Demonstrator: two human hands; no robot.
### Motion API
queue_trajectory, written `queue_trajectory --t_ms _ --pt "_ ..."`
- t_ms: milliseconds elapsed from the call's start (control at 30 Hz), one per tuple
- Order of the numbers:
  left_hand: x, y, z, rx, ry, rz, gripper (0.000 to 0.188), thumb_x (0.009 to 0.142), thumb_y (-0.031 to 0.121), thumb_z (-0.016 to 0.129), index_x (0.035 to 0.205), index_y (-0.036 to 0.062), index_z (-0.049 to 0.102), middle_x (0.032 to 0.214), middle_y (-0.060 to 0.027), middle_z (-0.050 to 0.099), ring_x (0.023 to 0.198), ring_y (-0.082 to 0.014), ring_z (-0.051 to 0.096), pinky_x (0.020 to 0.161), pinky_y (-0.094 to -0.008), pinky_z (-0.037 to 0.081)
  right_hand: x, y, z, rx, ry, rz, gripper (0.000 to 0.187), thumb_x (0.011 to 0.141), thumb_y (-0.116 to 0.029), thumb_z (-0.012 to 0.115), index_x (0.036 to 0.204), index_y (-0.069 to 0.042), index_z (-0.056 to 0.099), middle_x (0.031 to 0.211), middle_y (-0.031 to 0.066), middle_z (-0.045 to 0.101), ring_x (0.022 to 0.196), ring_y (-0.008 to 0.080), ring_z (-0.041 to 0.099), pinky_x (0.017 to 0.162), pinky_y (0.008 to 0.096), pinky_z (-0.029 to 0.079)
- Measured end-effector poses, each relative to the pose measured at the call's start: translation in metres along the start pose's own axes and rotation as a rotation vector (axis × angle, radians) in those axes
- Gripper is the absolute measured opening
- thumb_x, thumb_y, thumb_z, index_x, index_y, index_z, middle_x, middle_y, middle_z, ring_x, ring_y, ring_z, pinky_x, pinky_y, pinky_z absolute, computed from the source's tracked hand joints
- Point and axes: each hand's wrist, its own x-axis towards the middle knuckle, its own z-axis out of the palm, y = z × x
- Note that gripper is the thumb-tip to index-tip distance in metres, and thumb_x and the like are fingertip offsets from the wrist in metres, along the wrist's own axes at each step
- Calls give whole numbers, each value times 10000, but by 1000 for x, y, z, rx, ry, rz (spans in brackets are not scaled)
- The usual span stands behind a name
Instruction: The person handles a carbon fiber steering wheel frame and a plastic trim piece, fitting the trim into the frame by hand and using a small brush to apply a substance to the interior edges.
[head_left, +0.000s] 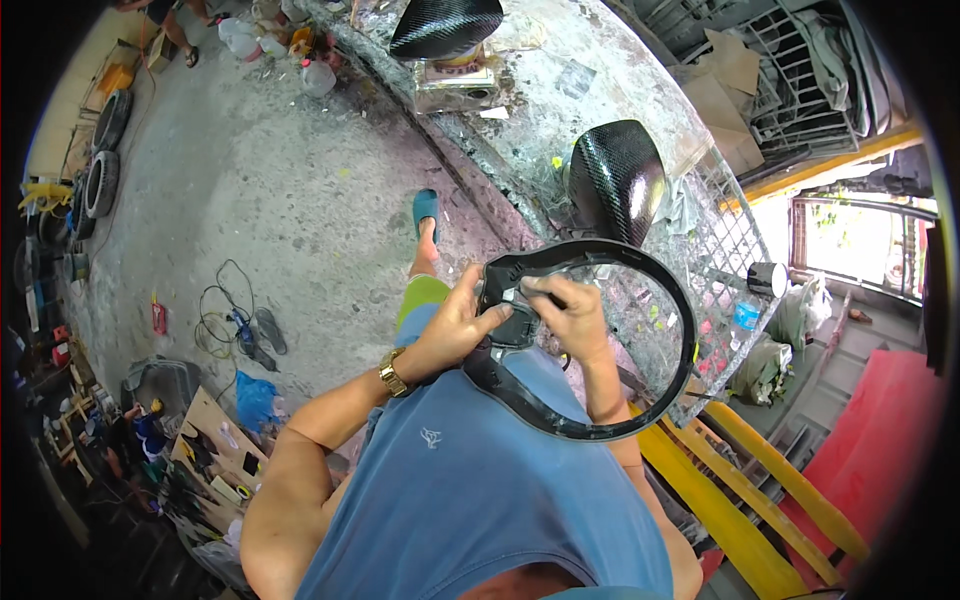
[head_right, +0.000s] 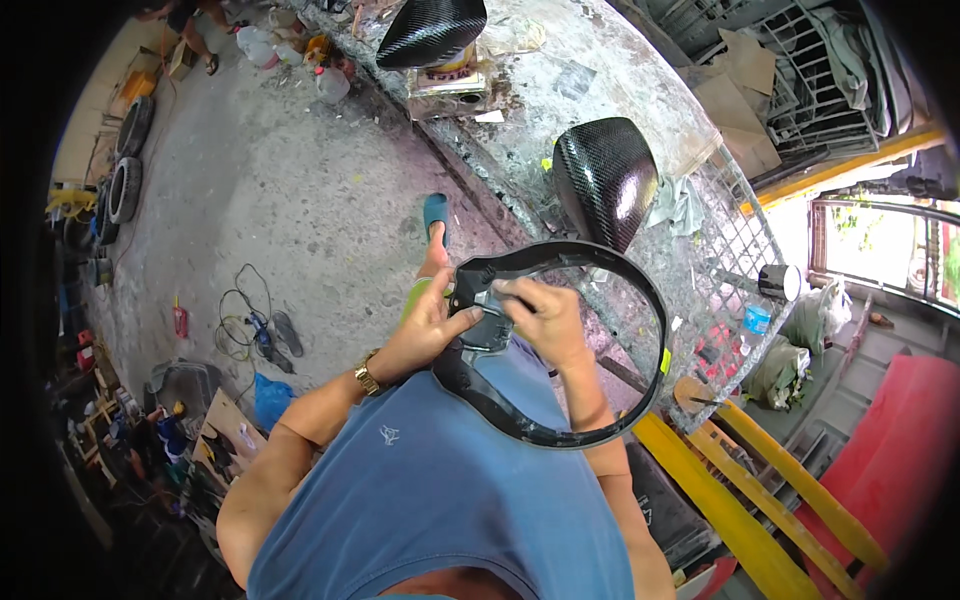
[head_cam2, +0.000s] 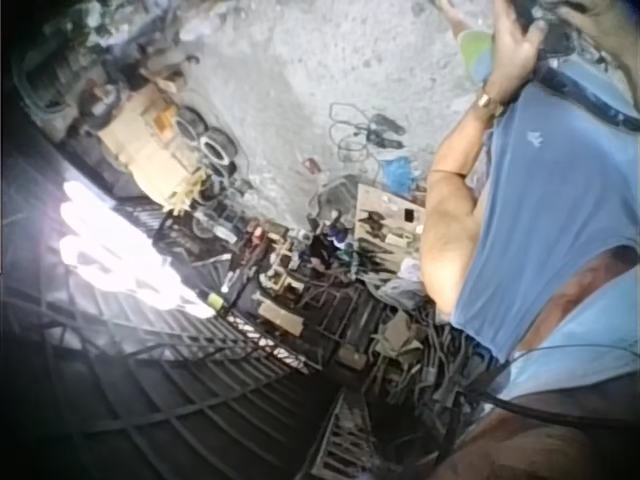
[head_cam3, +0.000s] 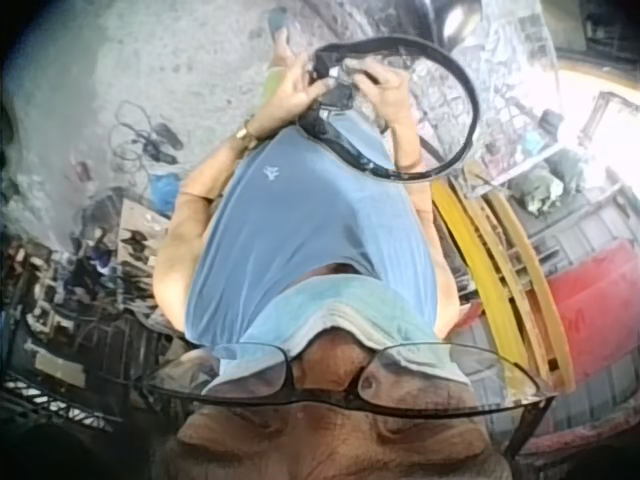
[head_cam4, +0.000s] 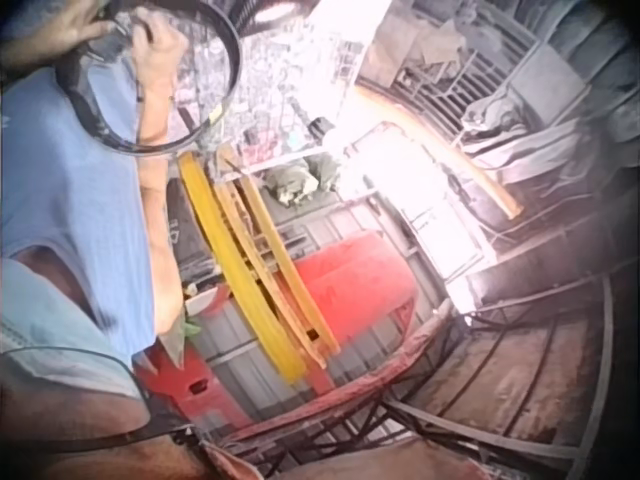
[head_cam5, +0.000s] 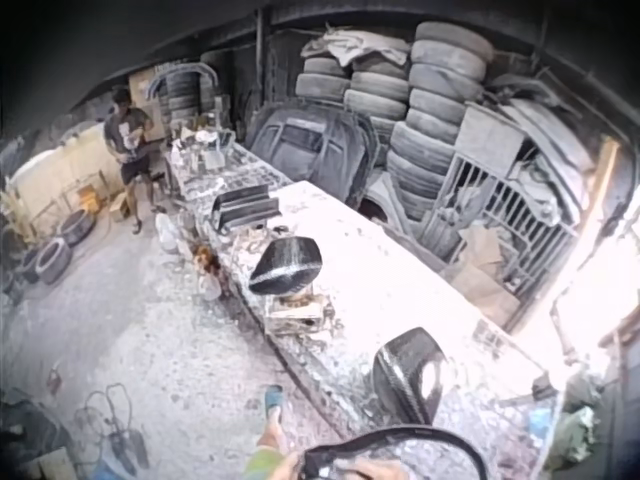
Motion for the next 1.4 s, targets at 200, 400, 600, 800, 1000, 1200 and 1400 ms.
queue_trajectory --t_ms 200,400,600,800,1000,1200,1400 --pt "3 -5 0 26 6 43 511 900 -28 596 1350 -63 356 1335 -121 480 1248 -169 459 1022 -338 419 -5 3 3 -74 -38 -63 167 792 -17 680 958 -10 696 868 149 711 765 221 718 680 291 539" --pt "5 15 14 -6 92 26 554 896 -47 582 1385 -86 326 1579 -97 15 1320 -162 396 1059 -331 397 -3 13 1 175 55 -2 163 817 10 667 978 4 694 813 90 698 669 130 656 598 254 497" --pt "9 5 9 -69 84 36 452 937 3 569 1332 1 350 1241 -98 546 1123 -134 550 951 -290 467 0 -7 -2 202 317 170 112 873 -7 661 983 14 674 733 18 645 596 43 555 528 206 429" --pt "10 3 6 -83 50 -3 472 922 -6 577 1343 -20 365 1256 -113 534 1114 -144 560 958 -302 472 0 10 7 226 97 91 106 836 27 673 940 13 692 759 62 685 687 81 638 636 231 498" --pt "12 -1 3 -101 35 -85 450 929 14 579 1330 -10 377 1225 -113 567 1107 -141 577 938 -306 500 -3 20 10 210 131 -16 97 828 2 681 922 9 705 694 36 666 610 63 602 554 220 461" --pt "16 3 4 -175 2 -170 431 943 28 569 1321 -6 366 1205 -108 568 1094 -129 580 919 -277 493 1 1 -4 430 -19 320 77 826 8 699 902 2 706 738 25 656 539 23 504 468 197 363" --pt "15 17 9 -313 31 -235 341 951 44 563 1254 14 408 1118 -90 613 947 -120 651 819 -261 547 -7 10 -7 431 283 170 179 887 9 634 1063 12 603 792 45 628 633 65 565 537 194 431"
